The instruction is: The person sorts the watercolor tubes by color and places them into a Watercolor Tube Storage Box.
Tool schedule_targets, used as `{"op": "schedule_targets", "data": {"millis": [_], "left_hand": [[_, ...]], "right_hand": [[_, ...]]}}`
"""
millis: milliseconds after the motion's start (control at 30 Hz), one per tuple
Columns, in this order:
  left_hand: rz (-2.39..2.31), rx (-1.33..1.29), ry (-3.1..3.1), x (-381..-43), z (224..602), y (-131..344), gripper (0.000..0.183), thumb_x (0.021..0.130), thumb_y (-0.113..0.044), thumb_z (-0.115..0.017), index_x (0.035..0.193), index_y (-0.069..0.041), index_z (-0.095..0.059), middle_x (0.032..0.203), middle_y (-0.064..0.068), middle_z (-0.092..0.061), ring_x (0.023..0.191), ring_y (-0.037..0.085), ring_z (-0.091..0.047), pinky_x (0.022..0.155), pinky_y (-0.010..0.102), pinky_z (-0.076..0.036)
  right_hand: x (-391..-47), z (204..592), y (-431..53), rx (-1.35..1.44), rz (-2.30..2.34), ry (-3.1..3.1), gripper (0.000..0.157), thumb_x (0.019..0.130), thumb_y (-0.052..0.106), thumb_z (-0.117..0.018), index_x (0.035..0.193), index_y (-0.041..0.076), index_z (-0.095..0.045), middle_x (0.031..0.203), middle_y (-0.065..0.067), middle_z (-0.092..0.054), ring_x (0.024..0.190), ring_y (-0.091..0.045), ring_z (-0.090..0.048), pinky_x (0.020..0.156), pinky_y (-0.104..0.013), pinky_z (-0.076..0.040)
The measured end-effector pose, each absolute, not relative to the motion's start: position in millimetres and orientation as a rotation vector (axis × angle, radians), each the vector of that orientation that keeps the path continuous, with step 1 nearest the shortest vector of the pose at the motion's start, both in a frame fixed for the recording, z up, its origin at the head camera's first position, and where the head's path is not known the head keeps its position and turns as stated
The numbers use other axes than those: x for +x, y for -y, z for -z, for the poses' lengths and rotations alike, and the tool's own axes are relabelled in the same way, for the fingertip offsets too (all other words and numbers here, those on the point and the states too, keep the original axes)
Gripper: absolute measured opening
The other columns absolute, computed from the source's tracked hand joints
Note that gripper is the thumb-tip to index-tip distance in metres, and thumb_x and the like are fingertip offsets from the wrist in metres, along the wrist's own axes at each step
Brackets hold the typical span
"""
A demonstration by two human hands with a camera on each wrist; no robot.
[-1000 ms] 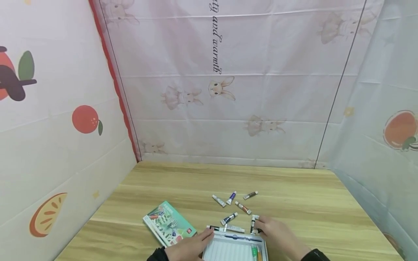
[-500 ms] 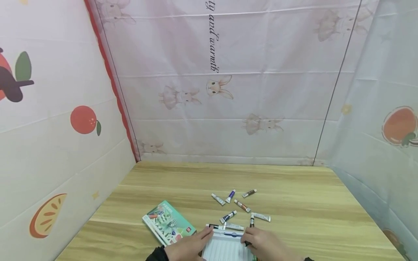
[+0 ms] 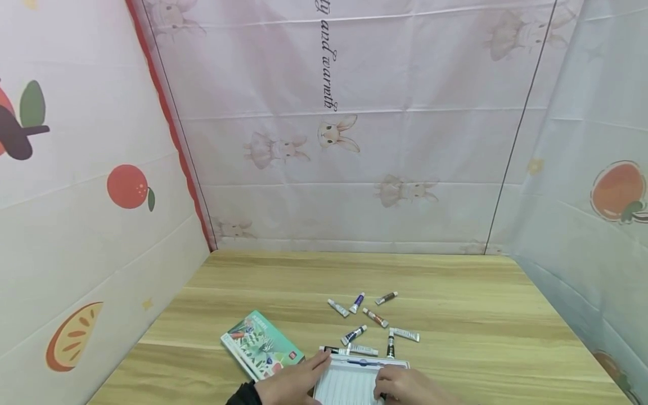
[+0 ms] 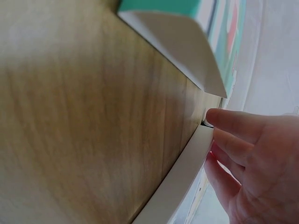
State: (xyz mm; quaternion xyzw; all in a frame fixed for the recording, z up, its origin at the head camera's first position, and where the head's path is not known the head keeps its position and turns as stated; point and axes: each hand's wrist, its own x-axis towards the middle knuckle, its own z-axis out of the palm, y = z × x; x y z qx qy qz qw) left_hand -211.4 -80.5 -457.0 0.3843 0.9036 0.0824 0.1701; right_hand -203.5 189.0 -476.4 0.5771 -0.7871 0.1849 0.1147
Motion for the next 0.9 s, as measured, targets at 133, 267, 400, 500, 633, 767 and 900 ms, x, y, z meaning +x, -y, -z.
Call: {"op": "schedule_targets", "data": {"millis": [133,267,400,500,633,767,900], "left_hand": [[-0.223,1.105,-2.583,-210,455,80,0.081,0.070,-0.057,-0.043,0.130,-0.007,-0.022,0.134,0.005,-0.017,0.118,0.013,-0.018,0.090,0.025,-0.028],[-0.224,1.108,-2.586,-209,454,80,0.083,0.069,-0.058,-0.042,0.130,-0.006,-0.022,0.134,0.006,-0.016,0.118,0.014,-0.019,0.090,0.025,-0.028],[-0.231,1.085,-2.574,-210,455,80,0.082,0.068,-0.059,-0.042,0.130,-0.009,-0.021,0.134,0.004,-0.016,0.118,0.013,-0.019,0.089,0.026,-0.029],[-0.232,1.072,-2.573,-210,456,80,0.082,0.068,-0.059,-0.042,0.130,-0.009,-0.022,0.134,0.002,-0.015,0.118,0.012,-0.018,0.089,0.027,-0.029],[-0.205,1.057,-2.613,-211,455,80,0.085,0.065,-0.061,-0.043,0.129,-0.009,-0.024,0.134,0.002,-0.016,0.118,0.013,-0.020,0.089,0.027,-0.029],[-0.183,1.041,-2.644,-209,453,79,0.087,0.063,-0.062,-0.044,0.129,-0.009,-0.027,0.134,0.002,-0.017,0.117,0.013,-0.021,0.088,0.027,-0.030],[-0.217,1.096,-2.610,-204,456,80,0.083,0.067,-0.059,-0.043,0.129,-0.006,-0.025,0.134,0.004,-0.017,0.117,0.015,-0.022,0.089,0.027,-0.029]], "right_hand": [[-204,479,-195,1.703,-0.575,2.297,0.019,0.070,0.009,-0.063,0.085,0.019,-0.062,0.089,0.008,-0.052,0.079,0.001,-0.047,0.064,-0.007,-0.037],[-203,478,-200,1.680,-0.607,2.302,0.016,0.071,0.011,-0.063,0.086,0.018,-0.064,0.091,0.006,-0.052,0.080,-0.002,-0.048,0.065,-0.009,-0.038],[-200,478,-202,1.660,-0.622,2.307,0.014,0.072,0.014,-0.063,0.085,0.018,-0.065,0.091,0.005,-0.054,0.081,-0.005,-0.050,0.066,-0.011,-0.040],[-197,477,-202,1.631,-0.649,2.353,0.013,0.073,0.015,-0.062,0.086,0.018,-0.066,0.092,0.005,-0.054,0.082,-0.005,-0.050,0.066,-0.010,-0.040],[-195,475,-200,1.578,-0.640,2.452,0.013,0.075,0.017,-0.060,0.087,0.018,-0.066,0.094,0.006,-0.053,0.083,-0.006,-0.049,0.065,-0.013,-0.041],[-194,473,-198,1.545,-0.605,2.508,0.013,0.075,0.019,-0.059,0.087,0.019,-0.066,0.096,0.007,-0.052,0.086,-0.006,-0.048,0.066,-0.016,-0.043],[-192,471,-199,1.523,-0.637,2.481,0.014,0.073,0.014,-0.061,0.086,0.018,-0.065,0.094,0.005,-0.053,0.085,-0.007,-0.049,0.067,-0.015,-0.042]]}}
